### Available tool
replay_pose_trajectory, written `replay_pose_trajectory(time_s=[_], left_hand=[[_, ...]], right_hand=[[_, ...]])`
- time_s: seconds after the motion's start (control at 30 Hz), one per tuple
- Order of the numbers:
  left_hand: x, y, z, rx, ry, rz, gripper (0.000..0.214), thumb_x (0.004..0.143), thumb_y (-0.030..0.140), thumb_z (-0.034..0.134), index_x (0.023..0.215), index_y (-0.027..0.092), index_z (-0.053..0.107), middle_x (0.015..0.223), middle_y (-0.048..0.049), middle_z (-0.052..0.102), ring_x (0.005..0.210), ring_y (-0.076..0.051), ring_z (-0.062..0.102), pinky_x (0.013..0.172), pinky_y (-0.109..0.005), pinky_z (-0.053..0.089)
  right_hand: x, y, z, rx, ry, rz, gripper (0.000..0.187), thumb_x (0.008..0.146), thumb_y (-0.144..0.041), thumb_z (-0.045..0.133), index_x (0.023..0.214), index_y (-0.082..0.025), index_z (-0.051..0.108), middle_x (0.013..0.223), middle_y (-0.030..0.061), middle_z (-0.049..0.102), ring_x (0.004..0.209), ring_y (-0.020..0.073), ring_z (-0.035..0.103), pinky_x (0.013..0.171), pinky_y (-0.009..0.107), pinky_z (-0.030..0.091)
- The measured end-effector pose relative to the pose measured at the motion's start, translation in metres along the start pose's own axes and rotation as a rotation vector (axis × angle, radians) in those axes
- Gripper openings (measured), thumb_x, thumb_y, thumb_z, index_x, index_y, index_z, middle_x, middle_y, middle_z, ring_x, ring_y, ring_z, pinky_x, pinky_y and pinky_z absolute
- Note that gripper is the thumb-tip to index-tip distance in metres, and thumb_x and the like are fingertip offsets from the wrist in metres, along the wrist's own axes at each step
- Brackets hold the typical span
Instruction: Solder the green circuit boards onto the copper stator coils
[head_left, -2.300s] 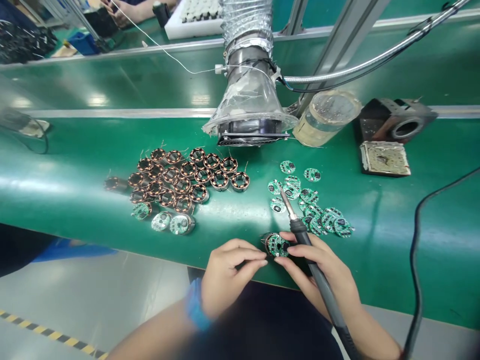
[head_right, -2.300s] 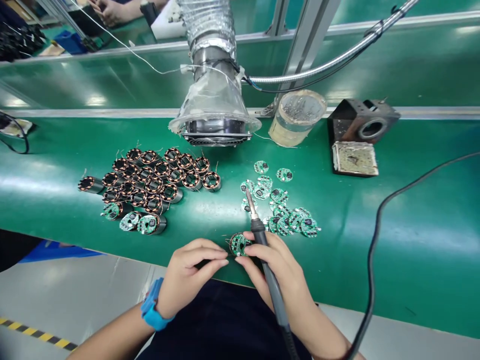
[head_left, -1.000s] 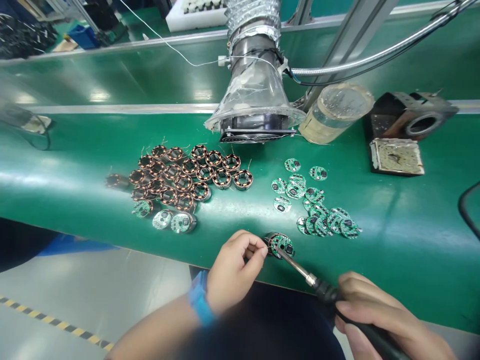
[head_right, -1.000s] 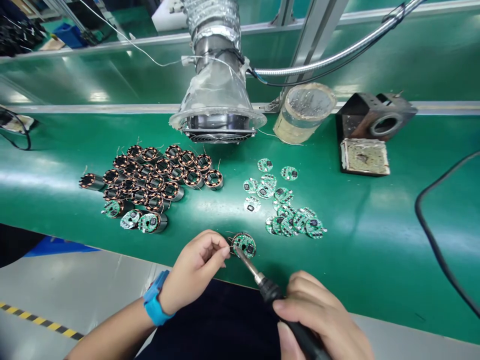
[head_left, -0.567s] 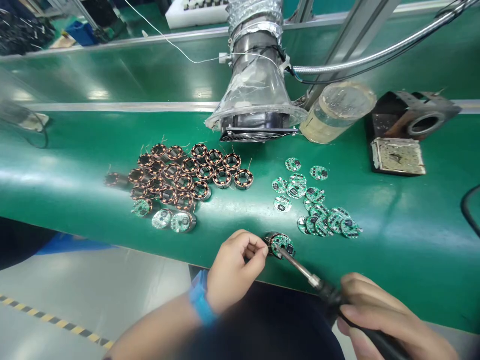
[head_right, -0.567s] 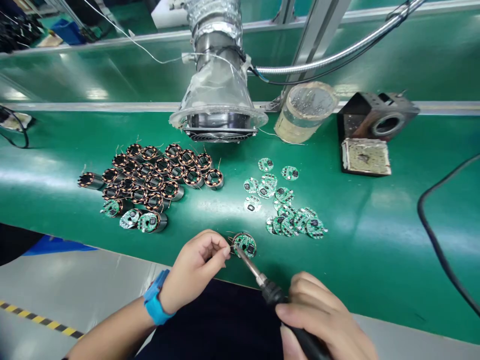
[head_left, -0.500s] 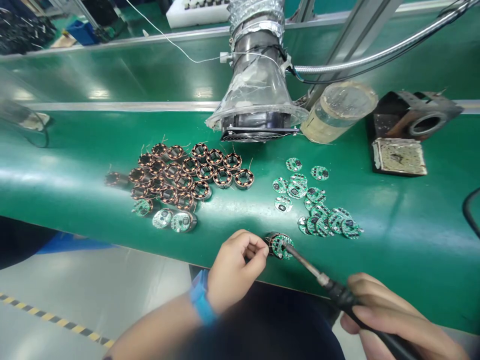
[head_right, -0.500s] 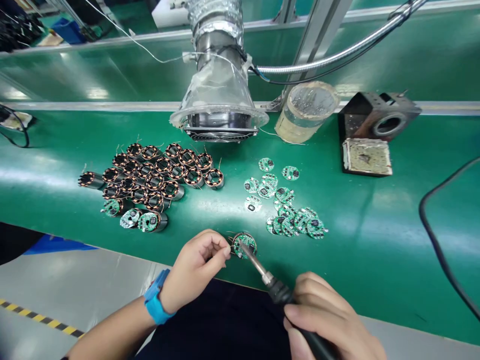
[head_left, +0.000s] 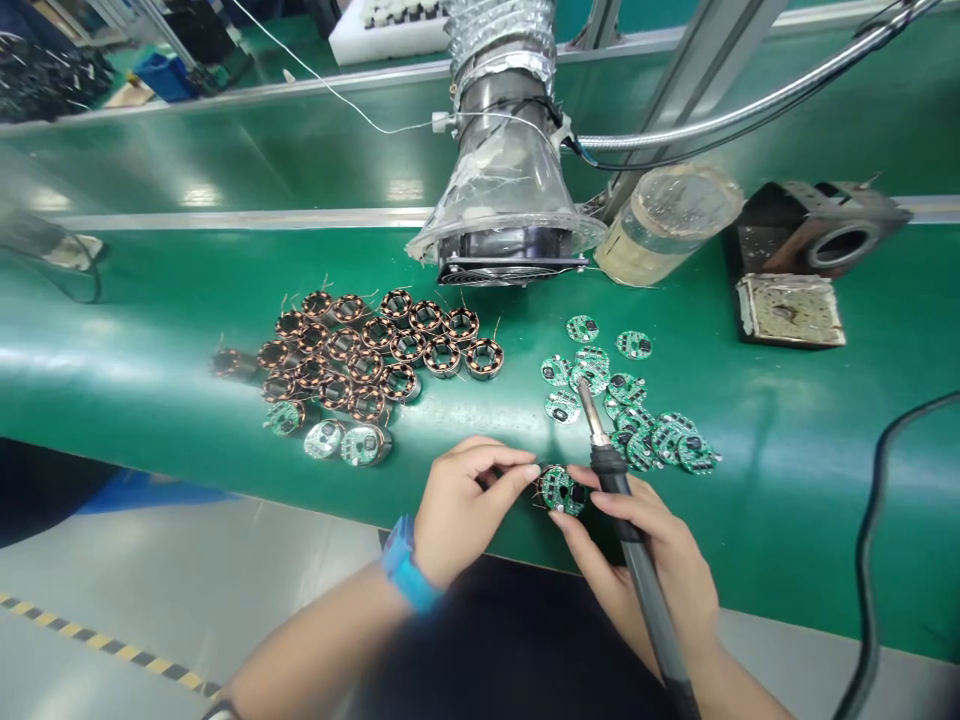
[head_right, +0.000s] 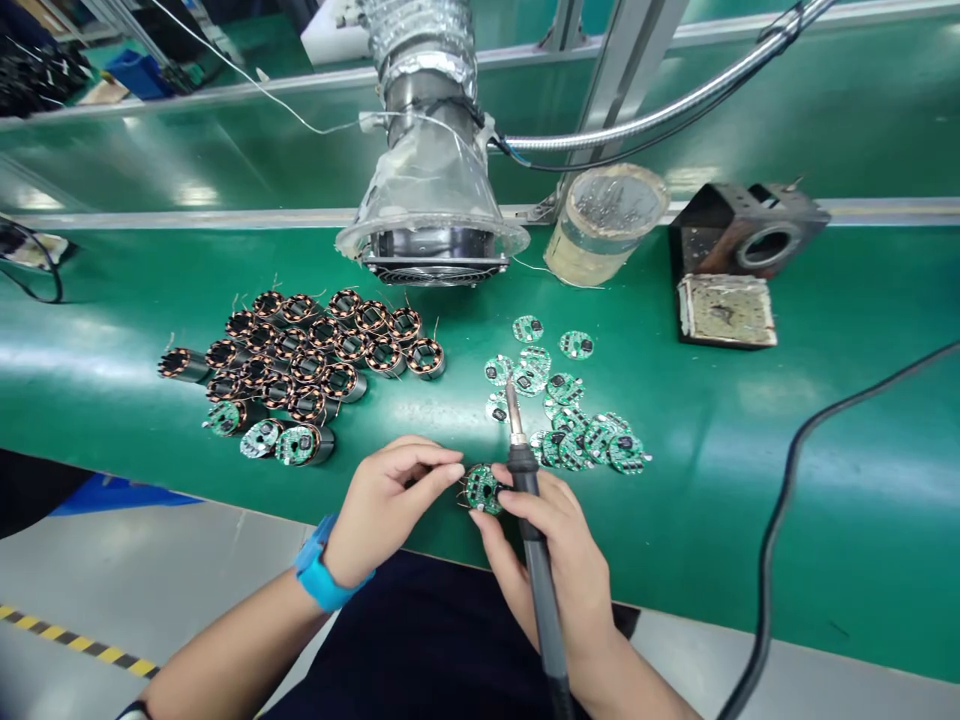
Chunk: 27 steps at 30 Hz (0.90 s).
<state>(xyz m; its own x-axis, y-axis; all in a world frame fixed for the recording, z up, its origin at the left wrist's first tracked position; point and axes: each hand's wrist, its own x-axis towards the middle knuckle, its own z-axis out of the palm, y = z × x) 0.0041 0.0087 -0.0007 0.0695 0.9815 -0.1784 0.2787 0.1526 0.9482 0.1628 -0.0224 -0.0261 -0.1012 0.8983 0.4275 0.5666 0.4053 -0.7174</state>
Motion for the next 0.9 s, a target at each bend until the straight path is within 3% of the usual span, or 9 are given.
replay_pose_trajectory(time_s=[0.13, 0.2, 0.3, 0.37, 0.43, 0.53, 0.63, 0.73, 0.9], left_hand=[[0.008, -0.001, 0.004, 0.039, 0.004, 0.153, 0.009, 0.078, 0.017, 0.064, 0.083, 0.015, 0.071, 0.081, -0.0045, 0.071, 0.07, -0.013, 0.065, 0.065, -0.021, 0.053], [0.009, -0.004, 0.0, 0.156, -0.012, 0.34, 0.013, 0.082, 0.016, 0.059, 0.088, 0.014, 0.07, 0.081, -0.0055, 0.072, 0.071, -0.013, 0.066, 0.068, -0.023, 0.054], [0.008, -0.008, -0.014, 0.474, -0.144, 0.725, 0.022, 0.088, 0.014, 0.049, 0.102, 0.012, 0.065, 0.087, -0.0092, 0.07, 0.084, -0.018, 0.065, 0.076, -0.03, 0.054], [0.007, -0.008, -0.023, 0.63, -0.244, 0.858, 0.027, 0.09, 0.012, 0.043, 0.11, 0.011, 0.061, 0.094, -0.0118, 0.068, 0.093, -0.022, 0.063, 0.08, -0.035, 0.053], [0.004, -0.007, -0.028, 0.631, -0.295, 0.81, 0.03, 0.091, 0.011, 0.041, 0.115, 0.011, 0.058, 0.098, -0.0125, 0.066, 0.095, -0.022, 0.062, 0.08, -0.034, 0.053], [0.0, -0.004, -0.025, 0.394, -0.306, 0.566, 0.031, 0.09, 0.01, 0.042, 0.116, 0.015, 0.058, 0.103, -0.0108, 0.063, 0.093, -0.017, 0.062, 0.079, -0.029, 0.053], [-0.002, -0.001, -0.016, 0.152, -0.211, 0.278, 0.024, 0.086, 0.013, 0.052, 0.105, 0.018, 0.066, 0.097, -0.0077, 0.065, 0.088, -0.015, 0.063, 0.077, -0.026, 0.053], [-0.002, 0.0, -0.008, -0.028, -0.121, 0.062, 0.012, 0.08, 0.017, 0.062, 0.087, 0.015, 0.071, 0.087, -0.007, 0.067, 0.08, -0.016, 0.065, 0.071, -0.025, 0.054], [0.0, -0.003, -0.003, -0.142, -0.101, 0.002, 0.007, 0.076, 0.016, 0.065, 0.08, 0.014, 0.07, 0.084, -0.0067, 0.067, 0.076, -0.017, 0.065, 0.07, -0.026, 0.055]], right_hand=[[0.001, 0.002, -0.004, 0.041, -0.03, 0.007, 0.042, 0.07, -0.007, 0.066, 0.104, -0.021, 0.044, 0.104, 0.0074, 0.063, 0.102, 0.0195, 0.058, 0.087, 0.038, 0.047], [0.002, 0.003, -0.005, 0.028, -0.038, -0.001, 0.042, 0.069, -0.007, 0.065, 0.104, -0.021, 0.045, 0.103, 0.0069, 0.064, 0.104, 0.0198, 0.057, 0.088, 0.039, 0.046], [0.003, 0.004, -0.006, 0.002, -0.038, -0.014, 0.043, 0.069, -0.007, 0.065, 0.103, -0.022, 0.045, 0.103, 0.0063, 0.064, 0.104, 0.0198, 0.056, 0.088, 0.039, 0.045], [0.004, 0.005, -0.006, -0.01, -0.049, -0.022, 0.043, 0.069, -0.007, 0.064, 0.104, -0.022, 0.045, 0.104, 0.0058, 0.063, 0.104, 0.0195, 0.056, 0.088, 0.039, 0.045], [0.005, 0.005, -0.006, -0.018, -0.066, -0.032, 0.043, 0.07, -0.007, 0.064, 0.105, -0.023, 0.045, 0.105, 0.0055, 0.064, 0.106, 0.0195, 0.054, 0.09, 0.04, 0.044], [0.003, 0.004, -0.011, -0.015, -0.079, -0.038, 0.044, 0.07, -0.007, 0.065, 0.107, -0.021, 0.046, 0.11, 0.0081, 0.063, 0.112, 0.0208, 0.051, 0.092, 0.04, 0.043], [-0.002, 0.002, -0.024, -0.008, -0.063, -0.049, 0.04, 0.073, -0.007, 0.061, 0.108, -0.019, 0.047, 0.11, 0.0099, 0.063, 0.11, 0.0213, 0.052, 0.09, 0.04, 0.043], [-0.007, -0.002, -0.043, 0.036, -0.051, -0.055, 0.035, 0.076, -0.006, 0.052, 0.109, -0.018, 0.048, 0.093, 0.0074, 0.069, 0.099, 0.0204, 0.056, 0.086, 0.039, 0.043], [-0.013, -0.008, -0.064, 0.128, -0.126, -0.078, 0.032, 0.073, -0.008, 0.05, 0.103, -0.02, 0.049, 0.068, 0.0007, 0.066, 0.07, 0.0169, 0.06, 0.073, 0.037, 0.046]])
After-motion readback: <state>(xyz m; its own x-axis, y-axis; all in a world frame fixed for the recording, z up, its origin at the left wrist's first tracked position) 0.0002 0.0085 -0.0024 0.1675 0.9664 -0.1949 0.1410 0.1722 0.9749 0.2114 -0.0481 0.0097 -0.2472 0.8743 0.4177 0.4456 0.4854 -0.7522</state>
